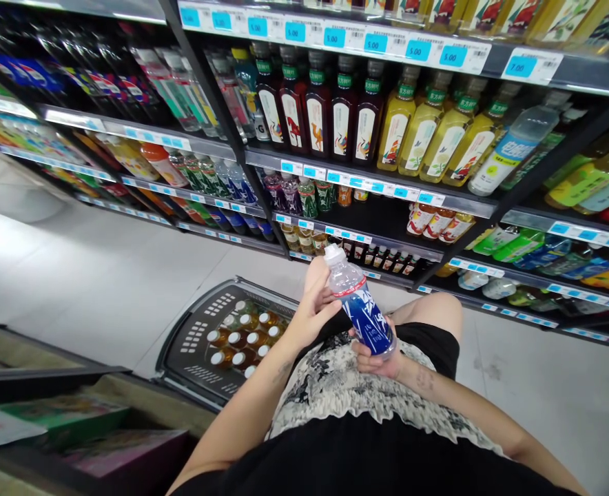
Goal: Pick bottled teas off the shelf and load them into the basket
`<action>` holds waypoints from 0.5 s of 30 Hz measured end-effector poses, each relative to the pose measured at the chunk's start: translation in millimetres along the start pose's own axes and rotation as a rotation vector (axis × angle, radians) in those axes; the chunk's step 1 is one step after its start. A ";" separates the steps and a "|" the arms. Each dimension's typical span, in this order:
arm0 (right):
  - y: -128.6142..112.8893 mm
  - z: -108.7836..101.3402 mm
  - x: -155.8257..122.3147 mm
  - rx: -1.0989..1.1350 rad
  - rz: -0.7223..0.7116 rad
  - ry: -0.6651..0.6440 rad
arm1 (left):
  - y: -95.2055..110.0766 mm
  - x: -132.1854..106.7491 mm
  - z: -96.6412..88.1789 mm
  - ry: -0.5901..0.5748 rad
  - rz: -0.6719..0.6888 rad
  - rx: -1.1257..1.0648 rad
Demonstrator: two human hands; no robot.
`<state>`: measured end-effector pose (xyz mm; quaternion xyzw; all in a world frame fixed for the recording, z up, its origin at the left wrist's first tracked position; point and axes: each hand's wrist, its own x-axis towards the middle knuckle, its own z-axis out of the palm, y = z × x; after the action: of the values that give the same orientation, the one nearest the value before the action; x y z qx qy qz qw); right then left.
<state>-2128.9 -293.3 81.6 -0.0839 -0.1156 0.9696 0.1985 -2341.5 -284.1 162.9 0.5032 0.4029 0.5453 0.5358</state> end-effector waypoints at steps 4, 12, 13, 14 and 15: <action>2.1 -4.2 0.1 -0.004 -0.015 -0.069 | 5.2 -5.8 1.1 -0.036 0.009 0.020; 6.5 -27.4 2.3 -0.133 0.004 -0.140 | 40.5 -21.5 19.9 -0.055 0.139 0.123; 7.1 -29.2 2.5 -0.134 0.005 -0.170 | 46.7 -23.1 22.9 -0.039 0.155 0.167; 7.4 -29.9 2.9 -0.129 -0.001 -0.211 | 52.5 -24.3 25.7 -0.017 0.163 0.224; 7.6 -29.6 3.4 -0.121 -0.010 -0.260 | 57.9 -25.0 28.2 0.008 0.162 0.286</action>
<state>-2128.6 -293.1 50.9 0.0313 -0.1991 0.9626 0.1811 -2326.2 -317.5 221.4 0.6031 0.4366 0.5259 0.4113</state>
